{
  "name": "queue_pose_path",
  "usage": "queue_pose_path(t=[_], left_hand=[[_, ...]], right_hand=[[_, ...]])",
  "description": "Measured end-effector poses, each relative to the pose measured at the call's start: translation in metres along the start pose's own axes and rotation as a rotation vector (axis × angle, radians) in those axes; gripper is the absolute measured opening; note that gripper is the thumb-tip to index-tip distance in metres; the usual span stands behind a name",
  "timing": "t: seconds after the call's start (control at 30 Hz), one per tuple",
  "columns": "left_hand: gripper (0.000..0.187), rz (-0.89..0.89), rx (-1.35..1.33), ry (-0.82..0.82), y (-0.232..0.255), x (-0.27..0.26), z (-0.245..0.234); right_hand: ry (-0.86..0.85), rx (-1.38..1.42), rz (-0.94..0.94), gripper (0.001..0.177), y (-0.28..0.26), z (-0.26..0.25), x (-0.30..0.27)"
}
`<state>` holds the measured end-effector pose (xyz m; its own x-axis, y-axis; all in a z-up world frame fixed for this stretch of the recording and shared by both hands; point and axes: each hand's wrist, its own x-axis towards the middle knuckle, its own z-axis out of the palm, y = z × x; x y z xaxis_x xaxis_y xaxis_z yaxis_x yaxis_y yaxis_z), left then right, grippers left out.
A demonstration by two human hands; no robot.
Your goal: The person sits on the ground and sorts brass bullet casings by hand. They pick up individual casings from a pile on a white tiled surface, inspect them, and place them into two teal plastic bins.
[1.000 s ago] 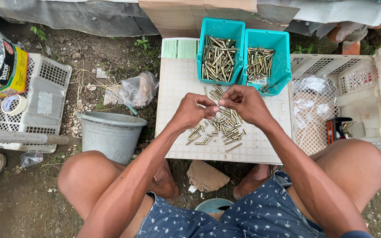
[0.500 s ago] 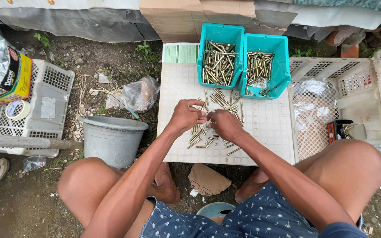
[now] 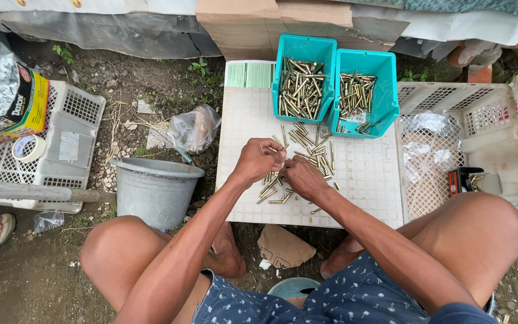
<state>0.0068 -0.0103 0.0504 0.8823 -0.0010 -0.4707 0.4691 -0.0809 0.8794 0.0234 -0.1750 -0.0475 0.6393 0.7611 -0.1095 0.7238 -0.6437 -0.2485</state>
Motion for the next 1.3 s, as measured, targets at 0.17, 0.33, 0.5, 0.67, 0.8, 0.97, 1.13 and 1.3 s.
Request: queue_pose_path(t=[0.17, 0.33, 0.5, 0.67, 0.8, 0.97, 1.13, 1.3], left_hand=[[0.025, 0.005, 0.038, 0.04, -0.002, 0.004, -0.001], [0.023, 0.027, 0.068, 0.085, 0.0, 0.003, -0.004], [0.023, 0.019, 0.09, 0.103, 0.005, -0.002, -0.005], [0.019, 0.027, 0.119, 0.102, -0.017, 0.017, -0.005], [0.016, 0.011, 0.041, 0.087, -0.016, 0.017, -0.004], [0.021, -0.013, -0.03, 0.006, 0.005, 0.0, 0.0], [0.022, 0.002, -0.067, -0.044, -0.007, 0.01, 0.0], [0.02, 0.022, -0.086, -0.05, -0.007, 0.01, 0.002]], right_hand=[[0.001, 0.039, 0.034, 0.008, 0.001, -0.001, -0.001], [0.014, 0.155, 0.128, 0.011, -0.003, -0.011, -0.001], [-0.038, 0.263, 0.164, 0.016, -0.017, -0.023, -0.006], [-0.042, 0.232, 0.166, 0.022, -0.025, -0.02, -0.01], [0.013, 0.196, 0.155, 0.021, -0.025, -0.003, -0.011], [0.069, 0.118, 0.136, 0.015, -0.02, 0.021, -0.01], [0.053, -0.002, 0.07, 0.016, -0.017, 0.014, -0.01], [0.162, 0.687, 0.343, 0.026, -0.006, -0.046, -0.005]])
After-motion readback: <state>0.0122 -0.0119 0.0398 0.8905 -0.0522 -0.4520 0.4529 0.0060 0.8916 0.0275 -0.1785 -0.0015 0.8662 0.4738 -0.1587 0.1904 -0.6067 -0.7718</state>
